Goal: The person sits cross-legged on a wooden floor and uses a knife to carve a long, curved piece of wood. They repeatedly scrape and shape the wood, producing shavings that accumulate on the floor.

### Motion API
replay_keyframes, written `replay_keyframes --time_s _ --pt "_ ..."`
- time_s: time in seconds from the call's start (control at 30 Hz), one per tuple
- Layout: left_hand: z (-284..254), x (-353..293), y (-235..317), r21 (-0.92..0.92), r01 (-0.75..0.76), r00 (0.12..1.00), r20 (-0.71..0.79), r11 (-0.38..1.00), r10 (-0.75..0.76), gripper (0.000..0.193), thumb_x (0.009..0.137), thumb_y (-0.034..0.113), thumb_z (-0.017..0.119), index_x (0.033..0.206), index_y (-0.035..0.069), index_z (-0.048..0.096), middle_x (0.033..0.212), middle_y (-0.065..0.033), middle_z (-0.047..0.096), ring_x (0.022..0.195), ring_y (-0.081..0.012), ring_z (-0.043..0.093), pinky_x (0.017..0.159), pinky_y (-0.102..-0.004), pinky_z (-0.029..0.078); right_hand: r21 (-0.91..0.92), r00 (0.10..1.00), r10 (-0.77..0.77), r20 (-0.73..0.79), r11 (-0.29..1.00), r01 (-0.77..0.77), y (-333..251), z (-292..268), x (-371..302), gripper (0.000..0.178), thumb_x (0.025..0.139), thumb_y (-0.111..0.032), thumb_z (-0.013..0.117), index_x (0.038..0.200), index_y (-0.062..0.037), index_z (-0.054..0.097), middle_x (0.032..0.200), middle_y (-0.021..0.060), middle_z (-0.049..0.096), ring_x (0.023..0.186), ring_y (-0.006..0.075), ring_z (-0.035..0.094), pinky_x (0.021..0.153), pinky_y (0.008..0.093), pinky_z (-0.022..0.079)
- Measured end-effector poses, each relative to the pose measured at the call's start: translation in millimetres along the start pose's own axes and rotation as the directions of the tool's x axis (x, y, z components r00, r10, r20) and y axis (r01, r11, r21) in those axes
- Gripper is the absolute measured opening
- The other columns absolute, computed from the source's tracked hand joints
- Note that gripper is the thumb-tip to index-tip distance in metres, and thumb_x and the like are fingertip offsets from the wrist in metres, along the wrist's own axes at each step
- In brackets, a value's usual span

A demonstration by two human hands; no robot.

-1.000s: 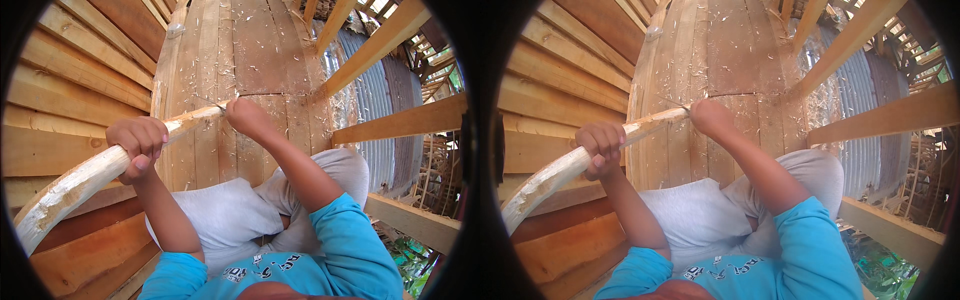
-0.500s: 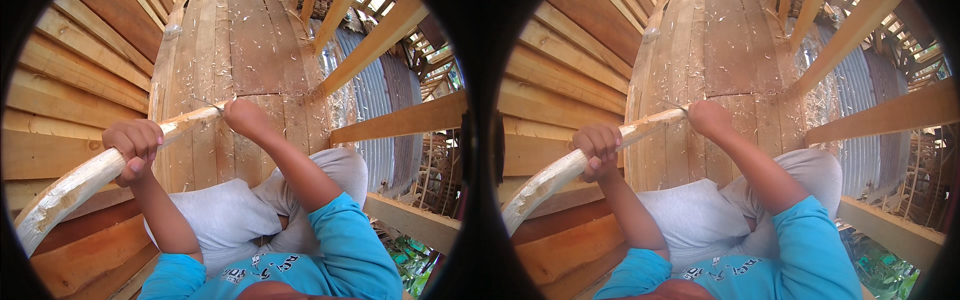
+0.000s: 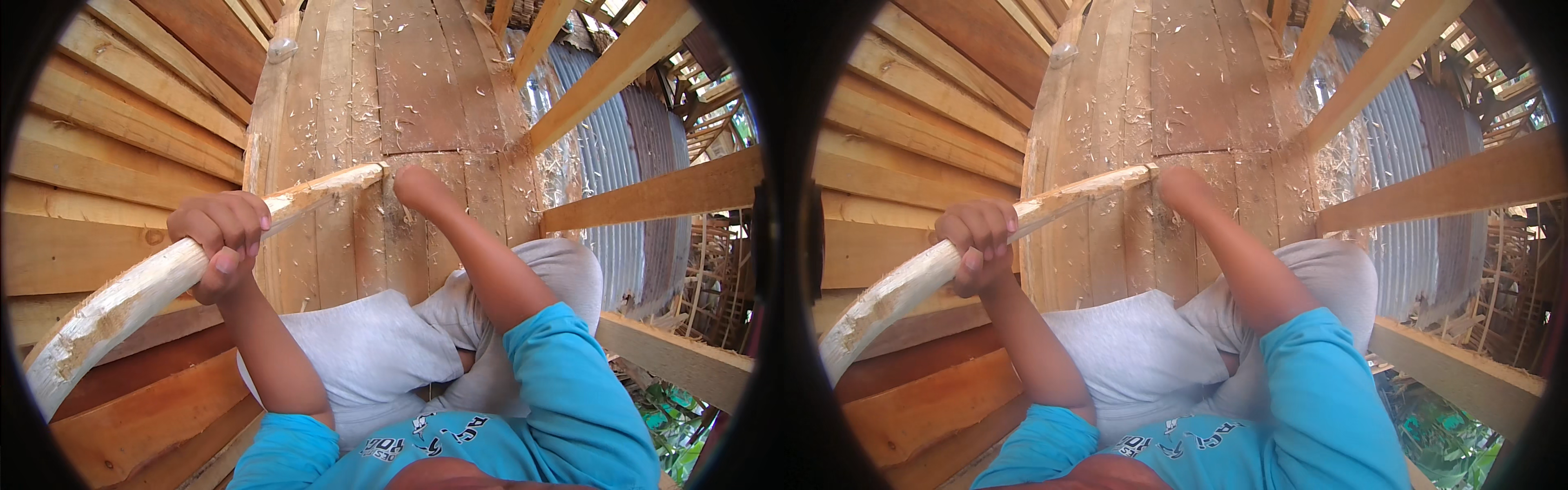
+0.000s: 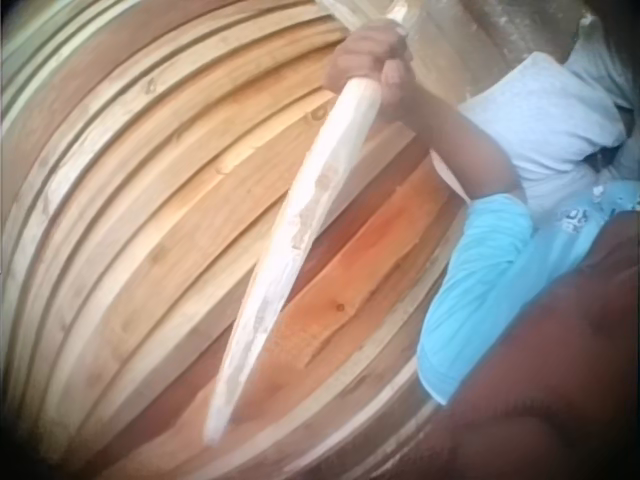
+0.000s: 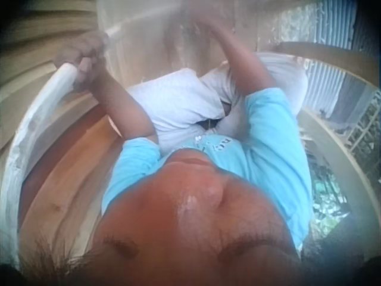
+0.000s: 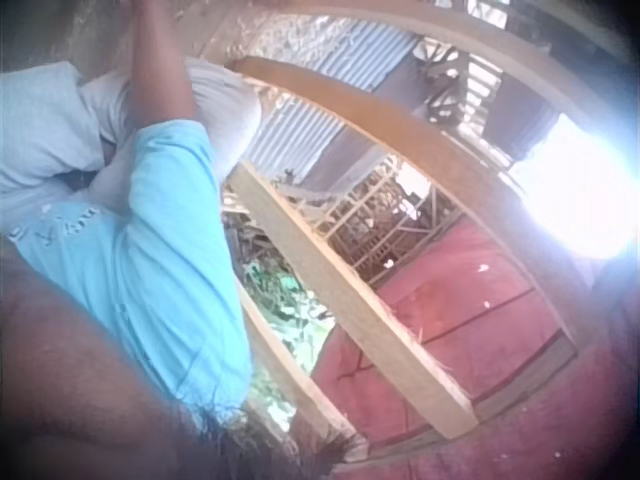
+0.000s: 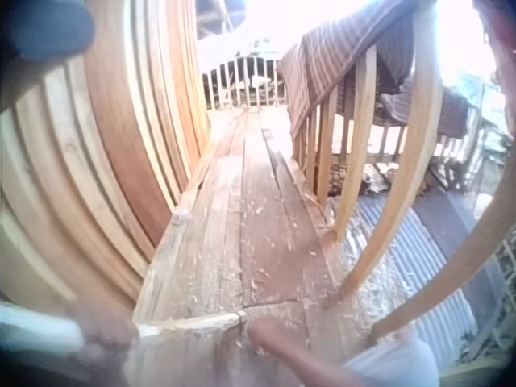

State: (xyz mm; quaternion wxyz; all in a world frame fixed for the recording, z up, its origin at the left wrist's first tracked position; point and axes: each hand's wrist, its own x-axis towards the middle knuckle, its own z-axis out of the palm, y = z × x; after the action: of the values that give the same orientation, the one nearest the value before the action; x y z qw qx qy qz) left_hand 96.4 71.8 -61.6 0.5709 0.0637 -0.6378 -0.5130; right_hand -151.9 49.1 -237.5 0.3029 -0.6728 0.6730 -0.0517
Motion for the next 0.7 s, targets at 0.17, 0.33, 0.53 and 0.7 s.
replay_keyframes --time_s 0.17,0.33,0.53,0.7 --pt "8.4 -1.4 -5.9 -0.008 -0.01 0.992 -0.126 1.0 0.008 0.022 0.076 0.01 0.065 0.07 0.012 0.044 0.061 -0.002 0.044 0.058 -0.0158 0.046 0.069 -0.0349 0.046 0.46 0.956 0.259 -0.135 0.872 -0.171 -22.3 1.6 -4.6 0.053 0.095 -0.032 0.031 0.094 0.0095 0.064 0.1 0.0329 0.063 0.095 0.0496 0.06 0.087 0.0537 0.046" --pt "0.9 -5.3 -3.5 0.011 -0.032 0.996 -0.078 0.999 0.033 0.023 0.078 0.01 0.064 0.069 0.012 0.043 0.062 -0.0019 0.045 0.056 -0.0152 0.046 0.068 -0.0343 0.045 0.361 0.979 0.197 -0.046 0.917 -0.167 -45.8 -12.2 -15.9 0.05 0.094 -0.033 0.032 0.099 0.0016 0.068 0.104 0.0272 0.066 0.1 0.0448 0.062 0.091 0.0512 0.047" --pt "-0.9 -5.5 -6.1 -0.022 -0.025 0.994 -0.11 0.999 0.023 0.024 0.078 0.01 0.065 0.069 0.012 0.043 0.062 -0.0011 0.045 0.056 -0.0148 0.046 0.066 -0.0345 0.045 0.405 0.977 0.2 -0.069 0.901 -0.156 -23.6 -10.0 -5.9 0.054 0.095 -0.033 0.031 0.09 0.0065 0.067 0.098 0.0319 0.064 0.095 0.048 0.062 0.087 0.0524 0.047" --pt "-0.4 -10.2 -6.3 -0.024 -0.02 0.989 -0.147 1.0 0.017 0.022 0.078 0.011 0.063 0.07 0.012 0.042 0.062 -0.0012 0.044 0.056 -0.0149 0.045 0.067 -0.0349 0.045 0.431 0.976 0.159 -0.149 0.899 -0.08 -20.3 -1.6 -8.1 0.055 0.095 -0.033 0.033 0.082 0.009 0.065 0.089 0.0339 0.063 0.088 0.0498 0.062 0.082 0.0534 0.047"
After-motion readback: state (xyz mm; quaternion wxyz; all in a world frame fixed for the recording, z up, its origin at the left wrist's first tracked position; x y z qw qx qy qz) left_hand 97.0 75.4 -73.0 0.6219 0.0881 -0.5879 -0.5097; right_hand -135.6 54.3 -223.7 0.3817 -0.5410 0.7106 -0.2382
